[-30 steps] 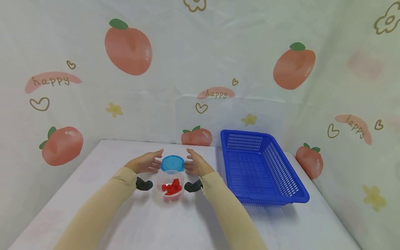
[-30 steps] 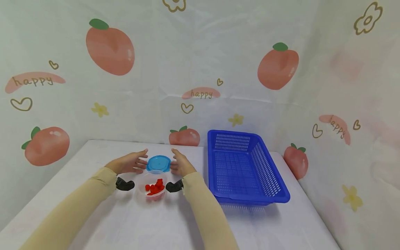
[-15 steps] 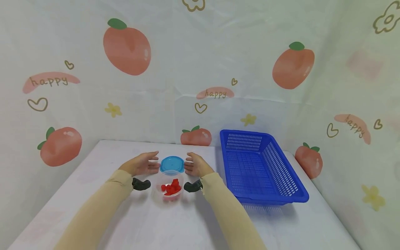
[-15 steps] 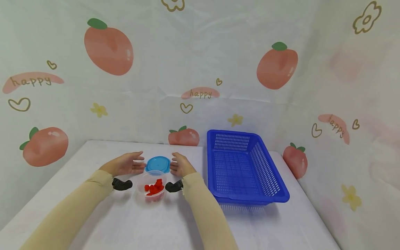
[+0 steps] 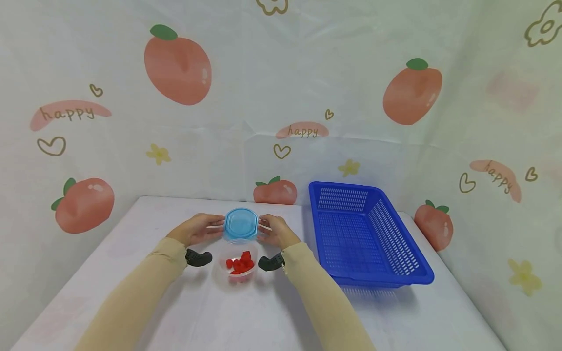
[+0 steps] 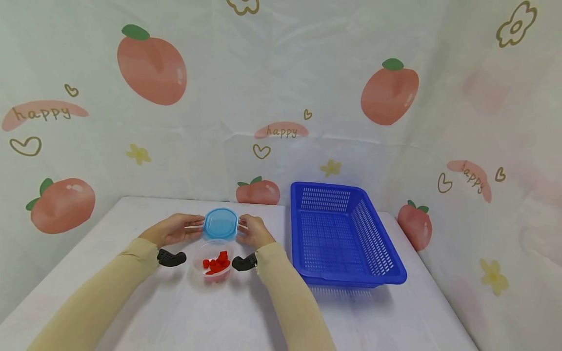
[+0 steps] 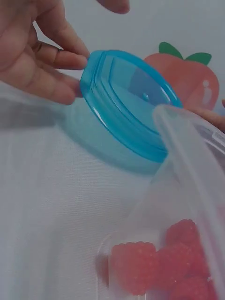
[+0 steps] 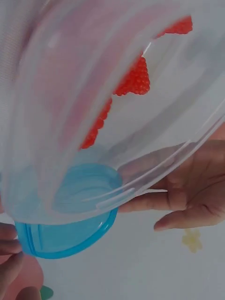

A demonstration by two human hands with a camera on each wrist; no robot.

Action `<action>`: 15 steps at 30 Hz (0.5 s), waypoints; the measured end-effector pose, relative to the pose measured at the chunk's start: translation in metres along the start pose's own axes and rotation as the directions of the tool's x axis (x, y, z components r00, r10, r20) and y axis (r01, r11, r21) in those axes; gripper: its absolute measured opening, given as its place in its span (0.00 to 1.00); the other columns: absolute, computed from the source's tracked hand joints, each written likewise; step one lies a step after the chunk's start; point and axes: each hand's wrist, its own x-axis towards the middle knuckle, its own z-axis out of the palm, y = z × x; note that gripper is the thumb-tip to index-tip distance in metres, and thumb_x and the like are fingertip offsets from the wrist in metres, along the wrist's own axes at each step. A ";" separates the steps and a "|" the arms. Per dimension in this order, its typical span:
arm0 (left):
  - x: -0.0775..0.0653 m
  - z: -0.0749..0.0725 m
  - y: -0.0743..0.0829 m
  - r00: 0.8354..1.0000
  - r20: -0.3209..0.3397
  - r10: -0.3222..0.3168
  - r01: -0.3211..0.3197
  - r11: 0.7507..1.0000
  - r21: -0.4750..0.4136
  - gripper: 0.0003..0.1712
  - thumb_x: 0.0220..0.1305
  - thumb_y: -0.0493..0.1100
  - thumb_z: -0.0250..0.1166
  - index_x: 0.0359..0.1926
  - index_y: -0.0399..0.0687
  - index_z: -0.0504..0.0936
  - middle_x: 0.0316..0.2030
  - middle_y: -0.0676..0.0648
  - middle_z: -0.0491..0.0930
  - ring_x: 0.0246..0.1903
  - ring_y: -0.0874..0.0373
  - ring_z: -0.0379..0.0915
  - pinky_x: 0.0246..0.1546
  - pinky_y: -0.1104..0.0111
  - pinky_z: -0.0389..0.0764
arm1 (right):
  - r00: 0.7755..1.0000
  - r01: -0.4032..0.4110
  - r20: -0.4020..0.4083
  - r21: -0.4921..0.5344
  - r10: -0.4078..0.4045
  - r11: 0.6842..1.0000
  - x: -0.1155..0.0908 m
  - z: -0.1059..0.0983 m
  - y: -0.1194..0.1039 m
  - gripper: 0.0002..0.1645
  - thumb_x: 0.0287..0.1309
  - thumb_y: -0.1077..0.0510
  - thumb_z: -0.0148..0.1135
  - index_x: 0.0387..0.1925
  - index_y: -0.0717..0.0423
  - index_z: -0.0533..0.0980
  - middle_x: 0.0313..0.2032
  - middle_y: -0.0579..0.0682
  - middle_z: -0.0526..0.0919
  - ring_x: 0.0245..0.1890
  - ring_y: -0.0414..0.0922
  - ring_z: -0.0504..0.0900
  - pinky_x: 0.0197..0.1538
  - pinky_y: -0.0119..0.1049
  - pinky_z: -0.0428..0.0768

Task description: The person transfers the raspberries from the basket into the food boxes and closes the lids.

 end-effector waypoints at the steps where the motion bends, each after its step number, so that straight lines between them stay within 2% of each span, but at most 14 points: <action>1: 0.000 0.000 0.001 1.000 0.008 0.020 -0.021 0.999 0.037 0.30 0.74 0.39 0.49 0.70 0.28 0.55 0.65 0.34 0.61 0.53 0.53 0.70 0.67 0.58 0.65 | 1.000 0.010 -0.003 0.004 -0.010 1.000 0.000 0.000 0.000 0.22 0.68 0.56 0.52 0.58 0.65 0.71 0.56 0.58 0.72 0.54 0.51 0.72 0.63 0.51 0.73; 4: 0.000 0.001 0.004 0.996 0.017 0.088 -0.090 0.983 0.159 0.29 0.72 0.35 0.51 0.69 0.25 0.56 0.64 0.32 0.63 0.48 0.60 0.74 0.63 0.61 0.71 | 0.998 0.058 -0.012 -0.019 -0.058 0.998 0.000 0.002 -0.002 0.20 0.68 0.58 0.54 0.57 0.63 0.74 0.53 0.56 0.74 0.53 0.50 0.73 0.61 0.49 0.76; 7: -0.002 0.005 0.009 0.986 -0.043 0.158 -0.141 0.952 0.273 0.29 0.70 0.35 0.55 0.66 0.23 0.60 0.59 0.32 0.71 0.42 0.64 0.77 0.57 0.64 0.77 | 0.993 0.120 0.000 -0.051 -0.120 0.991 -0.001 0.005 -0.004 0.20 0.66 0.60 0.56 0.57 0.62 0.75 0.51 0.55 0.76 0.50 0.48 0.75 0.58 0.45 0.78; 11: -0.005 0.014 0.015 0.957 -0.185 0.226 -0.152 0.926 0.345 0.27 0.67 0.37 0.61 0.62 0.25 0.68 0.50 0.36 0.78 0.35 0.66 0.79 0.50 0.66 0.81 | 0.980 0.199 0.027 -0.082 -0.197 0.977 -0.005 0.008 -0.006 0.21 0.64 0.62 0.58 0.59 0.62 0.75 0.52 0.55 0.79 0.45 0.46 0.78 0.54 0.41 0.80; 15: -0.011 0.020 0.020 0.939 -0.221 0.263 -0.165 0.909 0.383 0.27 0.67 0.41 0.62 0.61 0.28 0.70 0.52 0.34 0.77 0.35 0.66 0.80 0.50 0.66 0.81 | 0.967 0.254 0.037 -0.093 -0.251 0.963 -0.009 0.010 -0.008 0.22 0.62 0.64 0.61 0.58 0.62 0.75 0.49 0.56 0.82 0.40 0.44 0.80 0.52 0.39 0.82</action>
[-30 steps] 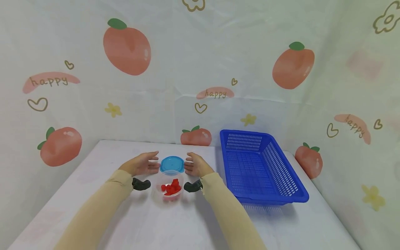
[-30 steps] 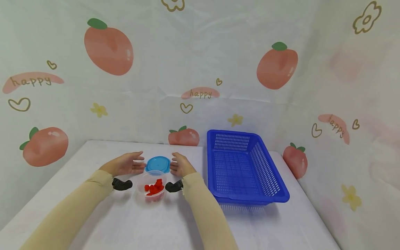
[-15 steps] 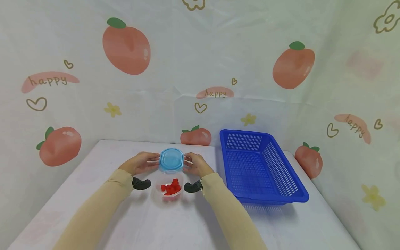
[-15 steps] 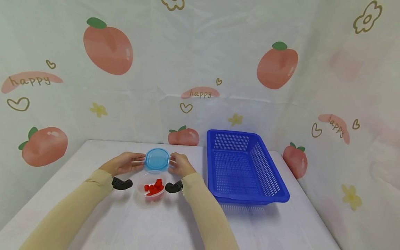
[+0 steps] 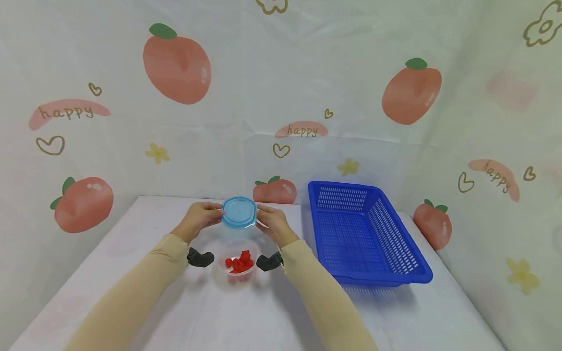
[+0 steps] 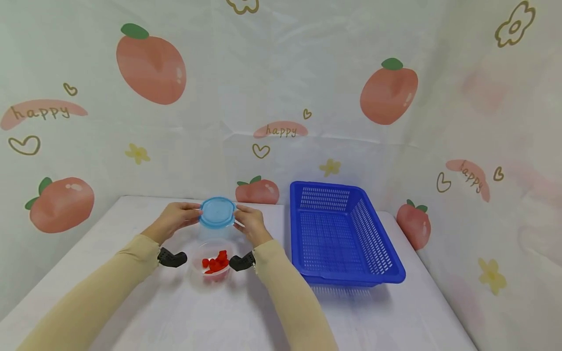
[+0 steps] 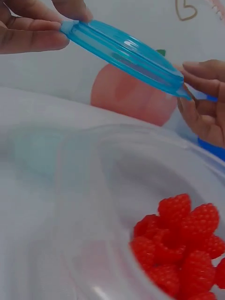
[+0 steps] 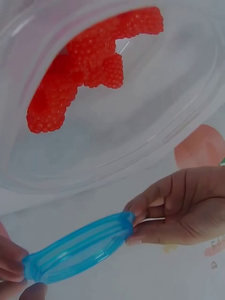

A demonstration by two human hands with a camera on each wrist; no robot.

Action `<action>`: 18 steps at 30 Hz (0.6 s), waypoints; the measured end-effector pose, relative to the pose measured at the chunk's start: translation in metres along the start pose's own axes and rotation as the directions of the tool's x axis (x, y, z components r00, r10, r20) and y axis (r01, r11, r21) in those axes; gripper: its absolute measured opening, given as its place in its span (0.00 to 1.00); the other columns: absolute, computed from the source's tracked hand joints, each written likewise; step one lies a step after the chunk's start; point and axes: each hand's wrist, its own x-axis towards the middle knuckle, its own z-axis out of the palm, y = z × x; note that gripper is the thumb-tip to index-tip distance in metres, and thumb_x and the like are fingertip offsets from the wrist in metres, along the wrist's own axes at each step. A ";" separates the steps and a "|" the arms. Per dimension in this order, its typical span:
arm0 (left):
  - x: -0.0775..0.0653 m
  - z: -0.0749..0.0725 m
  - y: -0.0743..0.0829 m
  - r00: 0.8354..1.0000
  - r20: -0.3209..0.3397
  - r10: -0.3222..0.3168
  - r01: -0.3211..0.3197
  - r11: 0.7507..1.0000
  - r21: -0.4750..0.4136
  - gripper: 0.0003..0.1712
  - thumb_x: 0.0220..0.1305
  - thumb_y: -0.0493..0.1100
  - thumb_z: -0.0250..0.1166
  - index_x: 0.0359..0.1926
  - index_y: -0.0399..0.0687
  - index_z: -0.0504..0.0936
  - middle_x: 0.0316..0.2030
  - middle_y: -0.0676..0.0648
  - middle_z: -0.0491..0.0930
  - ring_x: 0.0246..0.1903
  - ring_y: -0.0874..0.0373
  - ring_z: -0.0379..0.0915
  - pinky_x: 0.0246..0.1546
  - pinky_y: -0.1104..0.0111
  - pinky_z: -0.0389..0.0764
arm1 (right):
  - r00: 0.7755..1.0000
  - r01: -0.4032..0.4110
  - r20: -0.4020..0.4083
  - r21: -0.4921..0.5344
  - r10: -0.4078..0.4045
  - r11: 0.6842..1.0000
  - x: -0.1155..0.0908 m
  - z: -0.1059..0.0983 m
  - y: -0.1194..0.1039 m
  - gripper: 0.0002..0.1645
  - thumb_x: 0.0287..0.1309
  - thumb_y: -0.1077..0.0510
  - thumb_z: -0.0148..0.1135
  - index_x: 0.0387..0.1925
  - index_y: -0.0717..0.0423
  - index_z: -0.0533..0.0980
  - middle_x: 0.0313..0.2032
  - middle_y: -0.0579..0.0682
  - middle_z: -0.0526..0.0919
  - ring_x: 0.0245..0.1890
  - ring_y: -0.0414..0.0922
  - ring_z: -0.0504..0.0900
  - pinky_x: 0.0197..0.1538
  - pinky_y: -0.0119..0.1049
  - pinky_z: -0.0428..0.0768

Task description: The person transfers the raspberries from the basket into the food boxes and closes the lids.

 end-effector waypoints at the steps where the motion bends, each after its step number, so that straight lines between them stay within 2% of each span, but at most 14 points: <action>1: -0.002 0.000 0.002 1.000 0.002 0.012 -0.012 1.000 0.004 0.27 0.67 0.41 0.62 0.61 0.28 0.70 0.53 0.34 0.77 0.35 0.66 0.80 0.50 0.67 0.81 | 1.000 0.006 0.000 0.000 -0.006 1.000 -0.001 0.000 0.000 0.23 0.61 0.64 0.61 0.58 0.62 0.75 0.47 0.55 0.83 0.39 0.43 0.80 0.52 0.38 0.82; 7: -0.014 -0.005 0.010 0.997 0.019 0.076 -0.076 0.997 0.001 0.29 0.66 0.42 0.62 0.62 0.28 0.69 0.51 0.35 0.78 0.36 0.67 0.80 0.47 0.70 0.82 | 0.999 0.036 0.028 0.029 -0.037 0.999 -0.010 0.001 -0.005 0.24 0.60 0.67 0.61 0.59 0.63 0.74 0.40 0.53 0.82 0.36 0.41 0.82 0.55 0.40 0.81; 10: -0.021 -0.007 0.014 0.995 0.026 0.101 -0.101 0.995 -0.001 0.29 0.67 0.42 0.62 0.62 0.28 0.69 0.50 0.36 0.78 0.36 0.67 0.80 0.50 0.68 0.81 | 0.996 0.062 0.060 0.037 -0.064 0.997 -0.018 0.001 -0.007 0.24 0.61 0.68 0.60 0.59 0.64 0.72 0.38 0.52 0.81 0.35 0.41 0.82 0.56 0.40 0.80; 14: -0.029 -0.009 0.015 0.993 0.036 0.117 -0.116 0.993 -0.020 0.29 0.67 0.42 0.62 0.63 0.29 0.68 0.44 0.43 0.79 0.36 0.67 0.80 0.52 0.62 0.79 | 0.990 0.097 0.099 0.025 -0.099 0.995 -0.031 0.001 -0.011 0.25 0.61 0.69 0.60 0.60 0.65 0.70 0.33 0.50 0.77 0.33 0.40 0.81 0.56 0.41 0.80; 18: -0.038 -0.009 0.015 0.991 0.033 0.132 -0.131 0.991 -0.041 0.29 0.66 0.40 0.63 0.62 0.29 0.69 0.38 0.49 0.78 0.35 0.66 0.80 0.50 0.64 0.81 | 0.986 0.121 0.117 0.010 -0.121 0.993 -0.042 0.000 -0.013 0.26 0.59 0.70 0.61 0.60 0.66 0.69 0.29 0.48 0.74 0.31 0.40 0.79 0.54 0.40 0.81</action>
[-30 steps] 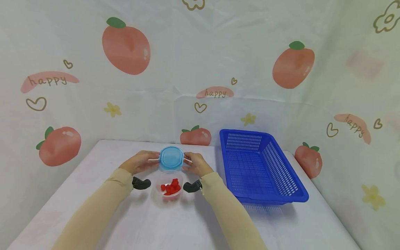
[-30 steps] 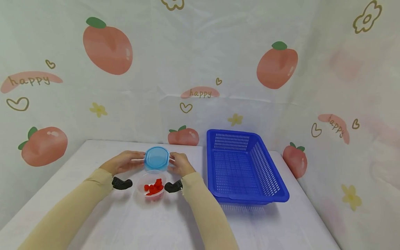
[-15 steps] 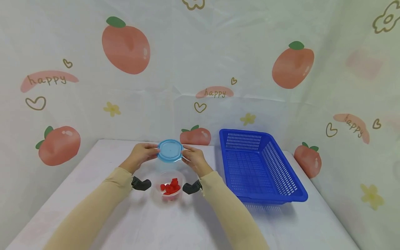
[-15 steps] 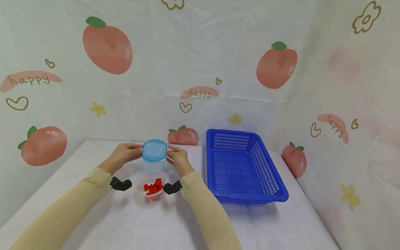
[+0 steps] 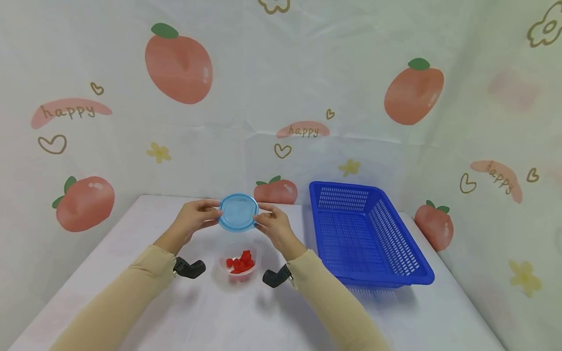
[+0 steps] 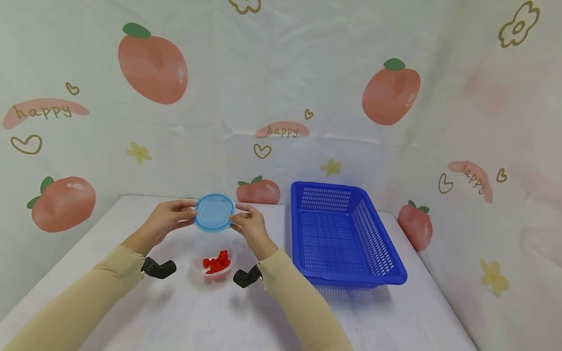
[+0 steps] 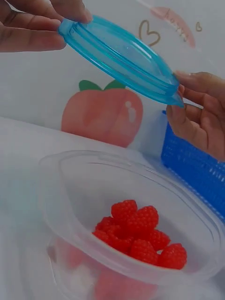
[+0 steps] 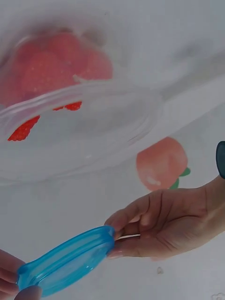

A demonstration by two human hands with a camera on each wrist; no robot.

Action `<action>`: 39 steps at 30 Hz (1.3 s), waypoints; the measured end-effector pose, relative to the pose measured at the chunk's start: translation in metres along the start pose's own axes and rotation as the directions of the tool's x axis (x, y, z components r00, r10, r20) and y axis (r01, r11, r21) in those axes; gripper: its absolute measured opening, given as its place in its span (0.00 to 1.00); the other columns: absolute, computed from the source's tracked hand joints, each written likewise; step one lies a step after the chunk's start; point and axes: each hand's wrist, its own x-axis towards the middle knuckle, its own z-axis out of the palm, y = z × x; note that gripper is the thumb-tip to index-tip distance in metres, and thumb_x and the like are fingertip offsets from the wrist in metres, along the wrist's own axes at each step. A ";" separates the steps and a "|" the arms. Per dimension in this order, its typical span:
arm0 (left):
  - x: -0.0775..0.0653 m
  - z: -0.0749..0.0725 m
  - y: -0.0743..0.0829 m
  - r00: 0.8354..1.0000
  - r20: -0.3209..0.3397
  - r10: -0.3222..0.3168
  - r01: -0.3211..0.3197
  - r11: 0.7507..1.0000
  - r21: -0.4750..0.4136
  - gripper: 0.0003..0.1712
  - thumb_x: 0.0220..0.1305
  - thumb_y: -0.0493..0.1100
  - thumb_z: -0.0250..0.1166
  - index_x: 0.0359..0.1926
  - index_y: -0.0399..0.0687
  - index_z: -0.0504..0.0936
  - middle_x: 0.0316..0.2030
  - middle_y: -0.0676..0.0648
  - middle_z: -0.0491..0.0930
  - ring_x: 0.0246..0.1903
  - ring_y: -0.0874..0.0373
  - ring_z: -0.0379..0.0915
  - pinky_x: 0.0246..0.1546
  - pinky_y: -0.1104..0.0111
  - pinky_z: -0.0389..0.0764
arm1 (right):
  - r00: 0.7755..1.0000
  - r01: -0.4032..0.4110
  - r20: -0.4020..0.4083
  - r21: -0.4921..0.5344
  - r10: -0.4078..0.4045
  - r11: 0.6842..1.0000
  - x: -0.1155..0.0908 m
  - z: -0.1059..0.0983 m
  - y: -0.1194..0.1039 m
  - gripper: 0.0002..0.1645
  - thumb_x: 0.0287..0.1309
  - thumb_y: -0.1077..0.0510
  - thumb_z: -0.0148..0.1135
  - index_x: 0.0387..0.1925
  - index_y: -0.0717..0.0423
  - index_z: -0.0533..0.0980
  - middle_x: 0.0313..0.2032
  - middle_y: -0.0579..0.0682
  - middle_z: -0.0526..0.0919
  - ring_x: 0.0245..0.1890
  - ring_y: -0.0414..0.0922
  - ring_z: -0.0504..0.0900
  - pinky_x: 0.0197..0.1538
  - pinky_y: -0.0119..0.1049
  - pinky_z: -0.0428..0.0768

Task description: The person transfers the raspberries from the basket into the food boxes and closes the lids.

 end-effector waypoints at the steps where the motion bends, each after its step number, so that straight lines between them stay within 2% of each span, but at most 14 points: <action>1: -0.002 0.000 0.000 1.000 -0.003 0.004 -0.004 1.000 -0.003 0.28 0.65 0.40 0.63 0.62 0.29 0.69 0.37 0.49 0.77 0.34 0.66 0.80 0.49 0.64 0.81 | 1.000 0.003 0.000 -0.006 -0.003 1.000 -0.002 0.000 0.000 0.26 0.59 0.70 0.61 0.60 0.66 0.69 0.29 0.48 0.73 0.30 0.40 0.79 0.54 0.40 0.82; 6: -0.012 0.003 0.001 1.000 -0.023 0.019 -0.019 0.999 -0.036 0.28 0.64 0.37 0.64 0.62 0.30 0.69 0.36 0.49 0.74 0.33 0.65 0.78 0.46 0.65 0.83 | 1.000 0.013 0.000 -0.053 -0.013 0.999 -0.011 -0.002 0.000 0.24 0.58 0.69 0.62 0.57 0.64 0.70 0.30 0.48 0.73 0.31 0.41 0.79 0.53 0.41 0.82; 10: -0.018 0.005 0.000 0.999 -0.041 0.031 -0.033 0.998 -0.049 0.29 0.63 0.38 0.65 0.62 0.32 0.69 0.37 0.48 0.73 0.34 0.64 0.78 0.44 0.69 0.83 | 0.999 0.050 0.021 -0.089 -0.049 0.995 -0.017 -0.003 -0.001 0.22 0.59 0.67 0.63 0.55 0.65 0.72 0.31 0.48 0.73 0.32 0.40 0.79 0.54 0.41 0.81; 15: -0.026 0.007 -0.001 0.994 -0.071 0.078 -0.080 0.996 -0.028 0.26 0.64 0.38 0.65 0.60 0.33 0.71 0.37 0.50 0.75 0.37 0.65 0.76 0.44 0.76 0.81 | 0.992 0.121 0.052 -0.158 -0.114 0.980 -0.024 -0.006 -0.001 0.19 0.61 0.64 0.62 0.52 0.67 0.74 0.32 0.45 0.77 0.37 0.42 0.80 0.58 0.41 0.79; 18: -0.029 0.008 -0.002 0.990 -0.101 0.097 -0.098 0.995 -0.003 0.24 0.63 0.39 0.65 0.57 0.32 0.72 0.38 0.51 0.76 0.38 0.65 0.75 0.44 0.79 0.80 | 0.988 0.151 0.072 -0.170 -0.140 0.974 -0.025 -0.008 -0.001 0.17 0.64 0.62 0.58 0.51 0.69 0.74 0.34 0.44 0.80 0.41 0.43 0.80 0.62 0.46 0.75; 20: -0.030 0.009 -0.004 0.987 -0.123 0.108 -0.108 0.994 0.006 0.22 0.63 0.39 0.66 0.55 0.33 0.74 0.38 0.53 0.77 0.38 0.65 0.75 0.44 0.81 0.79 | 0.989 0.137 0.079 -0.150 -0.127 0.979 -0.026 -0.008 -0.001 0.17 0.67 0.60 0.55 0.50 0.69 0.75 0.35 0.46 0.80 0.40 0.42 0.81 0.62 0.47 0.75; 24: -0.030 0.010 -0.008 0.983 -0.140 0.121 -0.122 0.993 0.001 0.21 0.62 0.39 0.67 0.54 0.32 0.76 0.36 0.58 0.79 0.38 0.67 0.77 0.44 0.81 0.78 | 0.996 0.040 0.076 -0.033 -0.038 0.999 -0.026 -0.007 -0.002 0.13 0.69 0.58 0.53 0.45 0.65 0.76 0.34 0.49 0.79 0.35 0.42 0.82 0.54 0.41 0.81; 26: -0.030 0.011 -0.010 0.983 -0.135 0.121 -0.123 0.992 -0.002 0.21 0.62 0.39 0.67 0.54 0.32 0.77 0.36 0.60 0.81 0.38 0.68 0.78 0.44 0.81 0.78 | 0.996 0.011 0.086 0.026 -0.013 1.000 -0.027 -0.006 -0.003 0.10 0.68 0.60 0.55 0.43 0.65 0.75 0.33 0.49 0.78 0.35 0.41 0.82 0.51 0.37 0.83; 29: -0.030 0.012 -0.012 0.986 -0.130 0.101 -0.102 0.995 0.004 0.21 0.62 0.39 0.67 0.54 0.33 0.78 0.38 0.58 0.82 0.38 0.68 0.78 0.45 0.80 0.79 | 0.994 0.009 0.112 0.059 -0.016 0.998 -0.028 -0.007 -0.003 0.09 0.66 0.64 0.56 0.44 0.67 0.74 0.35 0.49 0.78 0.35 0.39 0.83 0.51 0.35 0.82; 32: -0.031 0.011 -0.014 0.990 -0.120 0.069 -0.067 0.997 0.023 0.22 0.64 0.41 0.65 0.56 0.35 0.78 0.45 0.50 0.83 0.41 0.68 0.78 0.47 0.77 0.80 | 0.989 0.039 0.143 0.034 -0.043 0.999 -0.029 -0.009 -0.002 0.13 0.64 0.67 0.57 0.49 0.68 0.72 0.36 0.49 0.77 0.36 0.38 0.83 0.53 0.36 0.81; 36: -0.034 0.011 -0.013 0.995 -0.093 0.042 -0.045 0.999 -0.029 0.24 0.67 0.44 0.62 0.58 0.32 0.76 0.54 0.40 0.79 0.45 0.66 0.80 0.53 0.65 0.78 | 0.986 0.053 0.156 -0.009 -0.051 0.999 -0.029 -0.012 -0.001 0.19 0.61 0.69 0.59 0.54 0.65 0.71 0.35 0.51 0.76 0.35 0.40 0.83 0.52 0.40 0.81; 39: -0.036 0.010 -0.013 0.996 -0.079 0.037 -0.042 0.997 -0.064 0.27 0.66 0.47 0.63 0.57 0.30 0.75 0.53 0.40 0.81 0.43 0.66 0.82 0.53 0.60 0.77 | 0.990 0.026 0.139 -0.039 -0.021 0.999 -0.029 -0.011 -0.001 0.25 0.60 0.69 0.61 0.59 0.62 0.69 0.35 0.51 0.76 0.36 0.41 0.84 0.52 0.41 0.81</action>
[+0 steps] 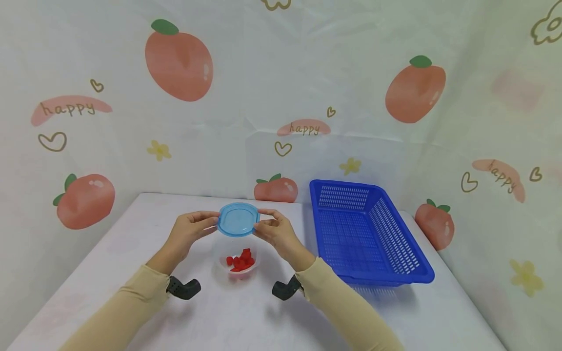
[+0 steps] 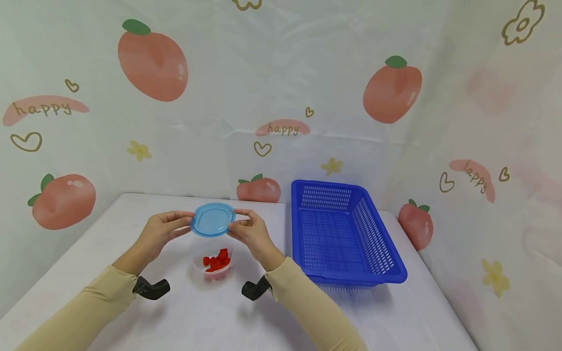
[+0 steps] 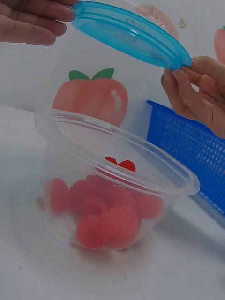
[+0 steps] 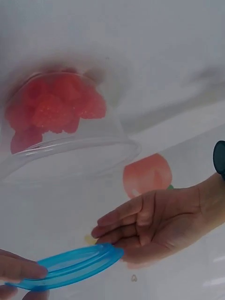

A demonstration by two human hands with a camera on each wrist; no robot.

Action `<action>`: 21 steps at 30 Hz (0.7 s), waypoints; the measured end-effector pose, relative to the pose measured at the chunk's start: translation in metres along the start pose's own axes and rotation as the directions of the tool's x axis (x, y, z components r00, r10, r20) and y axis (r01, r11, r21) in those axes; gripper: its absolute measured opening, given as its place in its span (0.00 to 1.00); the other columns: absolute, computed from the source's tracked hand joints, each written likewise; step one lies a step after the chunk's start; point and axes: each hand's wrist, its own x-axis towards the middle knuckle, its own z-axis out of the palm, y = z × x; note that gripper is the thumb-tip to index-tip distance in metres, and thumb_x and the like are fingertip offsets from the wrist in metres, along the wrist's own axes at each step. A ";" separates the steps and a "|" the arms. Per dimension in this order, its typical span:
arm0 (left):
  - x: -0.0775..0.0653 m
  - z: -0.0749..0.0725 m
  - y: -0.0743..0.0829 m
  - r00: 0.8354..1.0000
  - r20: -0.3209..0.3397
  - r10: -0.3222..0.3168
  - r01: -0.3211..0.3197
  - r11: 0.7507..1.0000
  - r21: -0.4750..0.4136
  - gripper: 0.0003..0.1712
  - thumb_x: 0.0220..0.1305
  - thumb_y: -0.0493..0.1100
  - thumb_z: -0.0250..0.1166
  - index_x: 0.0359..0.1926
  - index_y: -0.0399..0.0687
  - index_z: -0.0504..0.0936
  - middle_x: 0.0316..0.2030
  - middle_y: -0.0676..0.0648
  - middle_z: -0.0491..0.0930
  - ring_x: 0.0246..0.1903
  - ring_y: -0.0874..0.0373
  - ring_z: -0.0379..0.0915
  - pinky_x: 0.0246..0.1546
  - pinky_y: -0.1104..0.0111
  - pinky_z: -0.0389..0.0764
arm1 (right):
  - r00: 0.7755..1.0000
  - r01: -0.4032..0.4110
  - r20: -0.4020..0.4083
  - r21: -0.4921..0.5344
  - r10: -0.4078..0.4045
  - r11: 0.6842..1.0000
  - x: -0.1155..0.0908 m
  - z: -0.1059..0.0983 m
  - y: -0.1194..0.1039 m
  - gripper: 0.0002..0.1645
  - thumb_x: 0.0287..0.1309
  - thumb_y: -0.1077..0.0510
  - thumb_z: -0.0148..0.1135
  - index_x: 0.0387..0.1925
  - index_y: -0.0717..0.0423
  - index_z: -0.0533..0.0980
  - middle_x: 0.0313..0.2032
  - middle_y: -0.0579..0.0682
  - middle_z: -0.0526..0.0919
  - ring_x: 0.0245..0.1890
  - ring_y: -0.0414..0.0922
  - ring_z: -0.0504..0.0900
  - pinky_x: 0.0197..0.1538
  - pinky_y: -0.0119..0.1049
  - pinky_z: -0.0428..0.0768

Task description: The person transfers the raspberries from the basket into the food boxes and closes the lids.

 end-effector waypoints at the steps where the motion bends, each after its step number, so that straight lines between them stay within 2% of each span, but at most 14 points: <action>1: -0.001 -0.001 0.000 1.000 0.002 -0.003 0.003 1.000 0.002 0.28 0.65 0.47 0.65 0.57 0.30 0.75 0.50 0.42 0.82 0.42 0.66 0.82 0.53 0.60 0.78 | 1.000 -0.013 -0.006 -0.008 0.013 1.000 0.000 0.000 0.000 0.27 0.60 0.70 0.60 0.61 0.60 0.69 0.35 0.51 0.76 0.36 0.41 0.84 0.52 0.42 0.81; 5: -0.003 -0.003 -0.001 1.000 0.021 -0.009 0.009 1.000 0.014 0.29 0.62 0.45 0.67 0.58 0.30 0.75 0.42 0.49 0.84 0.38 0.66 0.82 0.51 0.61 0.80 | 1.000 -0.024 0.002 -0.059 0.025 0.998 -0.001 0.000 0.001 0.33 0.59 0.70 0.60 0.66 0.58 0.65 0.35 0.50 0.74 0.36 0.41 0.83 0.52 0.43 0.81; 8: -0.004 -0.005 -0.001 0.999 0.040 -0.013 0.012 1.000 0.023 0.28 0.62 0.43 0.67 0.59 0.30 0.74 0.39 0.50 0.84 0.37 0.65 0.83 0.49 0.61 0.81 | 1.000 -0.007 0.027 -0.088 0.009 0.996 -0.004 -0.002 0.004 0.34 0.59 0.71 0.60 0.67 0.59 0.64 0.35 0.51 0.73 0.36 0.41 0.83 0.52 0.43 0.81; 15: -0.009 -0.005 -0.001 0.997 0.077 -0.026 0.025 0.999 0.023 0.29 0.60 0.41 0.69 0.60 0.31 0.73 0.35 0.50 0.83 0.35 0.62 0.83 0.45 0.66 0.84 | 0.999 -0.010 0.042 -0.141 0.016 0.990 -0.012 -0.005 0.008 0.36 0.58 0.70 0.62 0.68 0.58 0.64 0.35 0.51 0.73 0.35 0.41 0.84 0.50 0.43 0.82; 21: -0.013 -0.002 -0.005 0.993 0.100 -0.057 0.053 0.998 0.039 0.31 0.59 0.40 0.69 0.61 0.33 0.72 0.36 0.48 0.84 0.36 0.60 0.84 0.46 0.62 0.83 | 0.999 -0.015 0.034 -0.208 0.022 0.978 -0.018 -0.007 0.010 0.37 0.56 0.69 0.65 0.67 0.59 0.65 0.34 0.51 0.75 0.35 0.42 0.85 0.47 0.42 0.84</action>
